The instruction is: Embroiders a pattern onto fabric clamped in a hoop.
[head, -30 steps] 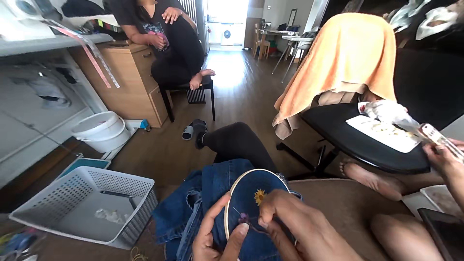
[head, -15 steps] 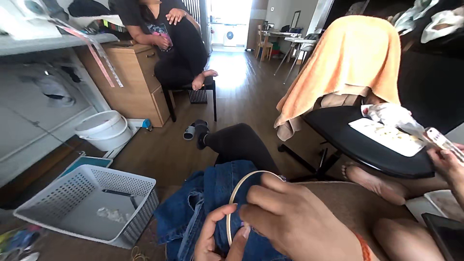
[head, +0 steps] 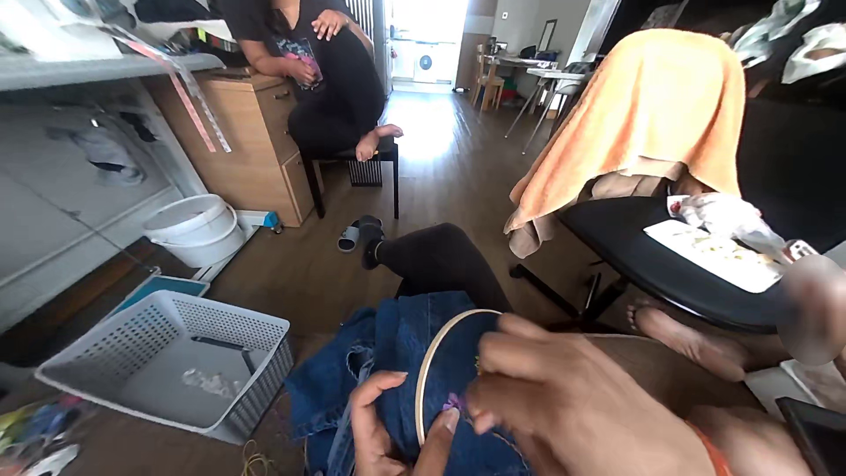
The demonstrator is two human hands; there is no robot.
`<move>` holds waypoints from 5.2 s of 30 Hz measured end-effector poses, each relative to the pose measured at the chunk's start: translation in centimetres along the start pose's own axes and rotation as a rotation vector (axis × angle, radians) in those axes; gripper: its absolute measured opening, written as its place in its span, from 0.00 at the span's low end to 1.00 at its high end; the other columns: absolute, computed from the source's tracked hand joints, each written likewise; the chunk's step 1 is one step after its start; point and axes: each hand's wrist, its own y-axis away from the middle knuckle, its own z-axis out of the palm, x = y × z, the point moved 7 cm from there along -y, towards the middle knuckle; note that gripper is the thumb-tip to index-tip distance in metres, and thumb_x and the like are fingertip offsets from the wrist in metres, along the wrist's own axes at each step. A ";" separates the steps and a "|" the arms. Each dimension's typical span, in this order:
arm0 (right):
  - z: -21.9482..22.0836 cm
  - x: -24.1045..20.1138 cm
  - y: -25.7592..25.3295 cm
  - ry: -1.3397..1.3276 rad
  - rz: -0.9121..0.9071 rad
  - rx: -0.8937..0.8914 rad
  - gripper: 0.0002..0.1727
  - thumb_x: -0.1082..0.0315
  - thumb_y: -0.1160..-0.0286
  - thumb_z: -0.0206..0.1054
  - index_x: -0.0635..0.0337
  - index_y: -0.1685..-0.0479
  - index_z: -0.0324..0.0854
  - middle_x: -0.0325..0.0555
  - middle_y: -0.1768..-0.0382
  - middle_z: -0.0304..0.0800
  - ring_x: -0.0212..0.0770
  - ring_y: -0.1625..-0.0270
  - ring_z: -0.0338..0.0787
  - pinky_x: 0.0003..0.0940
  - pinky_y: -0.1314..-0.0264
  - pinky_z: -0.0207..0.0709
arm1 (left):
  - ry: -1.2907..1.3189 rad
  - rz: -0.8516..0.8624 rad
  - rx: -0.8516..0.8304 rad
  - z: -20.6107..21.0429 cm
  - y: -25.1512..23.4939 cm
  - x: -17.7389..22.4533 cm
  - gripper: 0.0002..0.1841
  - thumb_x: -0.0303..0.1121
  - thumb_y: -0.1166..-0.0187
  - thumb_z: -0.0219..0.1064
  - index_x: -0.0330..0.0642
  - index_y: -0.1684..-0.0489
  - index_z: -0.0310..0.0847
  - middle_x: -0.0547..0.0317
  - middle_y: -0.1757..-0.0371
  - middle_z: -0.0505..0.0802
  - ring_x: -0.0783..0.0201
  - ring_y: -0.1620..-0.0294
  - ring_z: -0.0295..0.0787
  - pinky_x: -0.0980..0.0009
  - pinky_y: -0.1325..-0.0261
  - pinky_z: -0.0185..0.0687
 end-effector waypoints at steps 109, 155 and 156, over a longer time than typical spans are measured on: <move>0.4 -0.1 2.2 0.094 0.035 0.026 0.12 0.68 0.20 0.60 0.51 0.73 0.85 0.40 0.75 0.76 0.42 0.68 0.78 0.33 0.76 0.67 | 0.001 -0.021 -0.036 0.3 -0.1 0.4 0.25 0.16 0.37 0.77 0.53 0.44 0.81 0.77 0.44 0.91 0.79 0.44 0.89 0.77 0.39 0.88; 2.6 -0.1 7.4 0.085 0.325 0.129 0.11 0.64 0.22 0.65 0.48 0.72 0.90 0.40 0.74 0.81 0.43 0.63 0.80 0.32 0.63 0.71 | -0.109 -0.014 -0.129 0.9 0.0 1.1 0.18 0.17 0.31 0.73 0.47 0.44 0.88 0.77 0.41 0.94 0.80 0.38 0.88 0.75 0.32 0.85; 2.8 0.1 7.3 0.082 0.341 0.100 0.11 0.61 0.21 0.65 0.47 0.72 0.89 0.40 0.68 0.86 0.44 0.58 0.82 0.37 0.56 0.72 | -0.101 -0.015 -0.126 0.9 0.0 1.0 0.18 0.17 0.30 0.73 0.47 0.44 0.88 0.77 0.41 0.94 0.80 0.38 0.88 0.75 0.32 0.85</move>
